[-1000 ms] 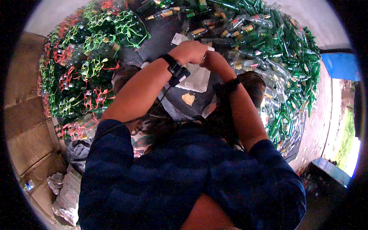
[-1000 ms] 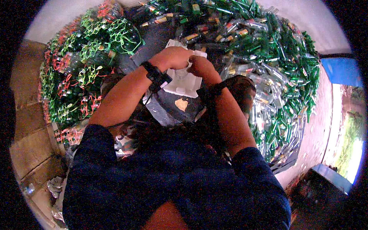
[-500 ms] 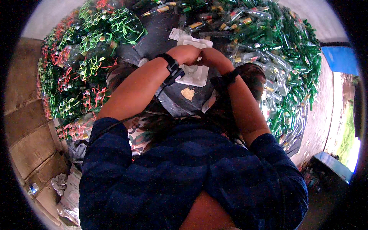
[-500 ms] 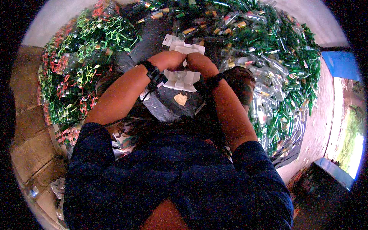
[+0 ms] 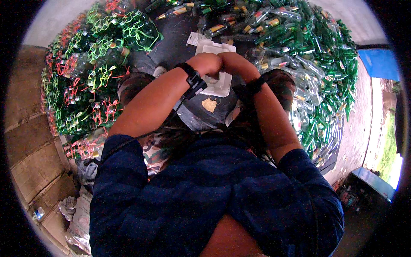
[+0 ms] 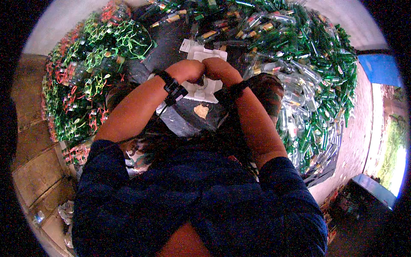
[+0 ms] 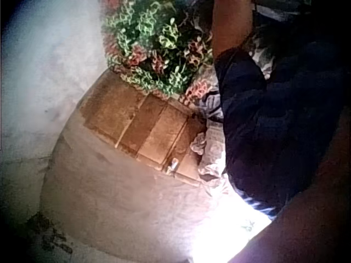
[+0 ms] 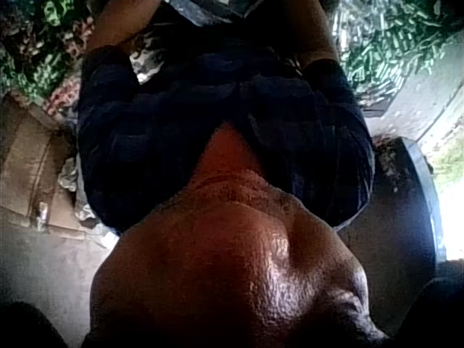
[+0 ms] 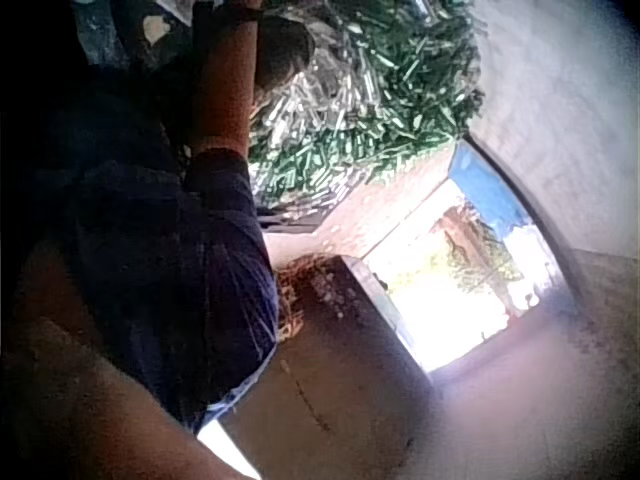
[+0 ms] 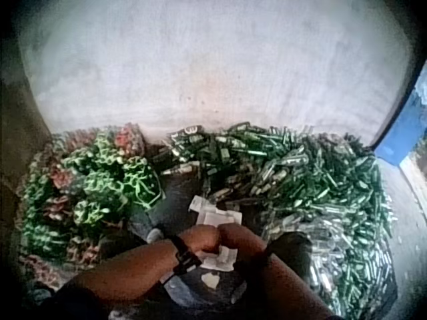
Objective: The person sits on the ground surrounded by a large pile of green glass bottles and tangled Christmas lights. They pick up individual bottles from the pile, inspect them, and place them into a clear plastic container. The person also handles the tangled lights, attempting to untangle them and place them into the container.
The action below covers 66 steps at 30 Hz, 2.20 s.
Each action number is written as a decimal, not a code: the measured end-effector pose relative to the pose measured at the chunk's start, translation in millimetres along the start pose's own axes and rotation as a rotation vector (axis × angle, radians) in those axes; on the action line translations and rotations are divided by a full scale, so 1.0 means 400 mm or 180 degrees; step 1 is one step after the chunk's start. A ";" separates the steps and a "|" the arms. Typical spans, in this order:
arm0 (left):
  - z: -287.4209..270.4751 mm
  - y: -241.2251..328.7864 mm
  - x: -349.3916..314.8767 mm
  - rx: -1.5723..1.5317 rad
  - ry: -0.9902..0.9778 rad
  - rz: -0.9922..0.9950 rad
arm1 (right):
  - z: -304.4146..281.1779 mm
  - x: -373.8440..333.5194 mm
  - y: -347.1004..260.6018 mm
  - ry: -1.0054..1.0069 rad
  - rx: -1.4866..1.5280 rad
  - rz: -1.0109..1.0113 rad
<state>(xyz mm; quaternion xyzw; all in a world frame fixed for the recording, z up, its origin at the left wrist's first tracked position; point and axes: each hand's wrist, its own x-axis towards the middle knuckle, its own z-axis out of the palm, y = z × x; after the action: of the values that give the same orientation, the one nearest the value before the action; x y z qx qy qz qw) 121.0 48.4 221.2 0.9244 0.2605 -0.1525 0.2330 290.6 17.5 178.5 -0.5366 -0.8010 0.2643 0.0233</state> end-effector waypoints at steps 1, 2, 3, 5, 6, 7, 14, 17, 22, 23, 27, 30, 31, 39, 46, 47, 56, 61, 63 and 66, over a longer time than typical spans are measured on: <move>-0.005 -0.002 -0.001 -0.0043 -0.0005 0.0008 | -0.002 -0.001 -0.005 -0.0008 0.0032 -0.0003; -0.008 -0.001 -0.001 -0.0027 -0.0074 -0.0058 | -0.004 0.000 -0.010 -0.0012 0.0061 -0.0007; -0.011 0.001 -0.002 -0.0011 -0.0141 -0.0126 | -0.008 -0.002 -0.014 -0.0031 0.0102 -0.0062; -0.051 0.016 -0.009 0.0060 -0.0258 -0.0149 | -0.006 -0.004 0.001 -0.0011 0.0123 -0.0094; -0.078 0.022 -0.012 0.0112 -0.0305 -0.0119 | 0.003 -0.004 0.015 0.0022 0.0103 -0.0087; -0.090 0.017 -0.019 0.0150 -0.0345 -0.0129 | -0.004 0.001 0.006 0.0040 0.0080 -0.0118; -0.211 -0.065 -0.018 -0.1429 0.0020 -0.0156 | -0.030 -0.021 -0.020 0.0036 0.0251 0.0448; -0.241 -0.069 -0.034 -0.2592 0.0051 -0.0076 | -0.037 -0.022 -0.029 -0.0003 0.0038 0.0311; -0.286 -0.073 -0.066 -0.3593 0.0251 0.0070 | -0.043 -0.023 -0.045 0.0011 -0.0043 0.0239; -0.294 -0.066 -0.072 -0.3698 0.0354 0.0097 | -0.041 -0.022 -0.047 0.0028 -0.0070 0.0240; -0.323 -0.052 -0.101 -0.4101 0.0626 0.0178 | -0.040 -0.027 -0.053 0.0135 0.0024 0.0267; -0.327 -0.050 -0.121 -0.4207 0.0843 0.0258 | -0.053 -0.034 -0.071 0.0119 0.0162 0.0264; -0.328 -0.051 -0.122 -0.4210 0.0919 0.0304 | -0.058 -0.038 -0.072 0.0099 0.0208 0.0276; -0.346 -0.050 -0.129 -0.4573 0.1205 0.0237 | -0.027 -0.019 -0.041 -0.0056 -0.0035 0.0369; -0.327 -0.088 -0.115 -0.4235 0.1547 0.0594 | -0.031 -0.023 -0.018 0.0114 -0.0130 0.0805; -0.327 -0.094 -0.111 -0.4149 0.1679 0.0522 | -0.031 -0.023 -0.016 0.0206 -0.0112 0.0782; -0.333 -0.104 -0.099 -0.3701 0.2681 -0.0150 | -0.059 -0.042 -0.042 0.1184 0.0443 0.0607; -0.323 -0.112 -0.096 -0.2782 0.3155 -0.0573 | -0.139 -0.110 -0.146 0.1822 0.1728 0.0816; -0.292 -0.191 -0.066 -0.1491 0.3995 -0.0657 | -0.160 -0.130 -0.161 0.2210 0.2261 0.0796; -0.292 -0.188 -0.079 -0.1428 0.4046 -0.0694 | -0.218 -0.212 -0.181 0.2875 0.3144 0.0788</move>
<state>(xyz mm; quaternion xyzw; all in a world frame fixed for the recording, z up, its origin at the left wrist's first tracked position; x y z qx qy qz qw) 72.5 151.7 306.2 0.7323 0.4637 0.4551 0.2041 293.3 -42.4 306.7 -0.6084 -0.4308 0.3498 0.5674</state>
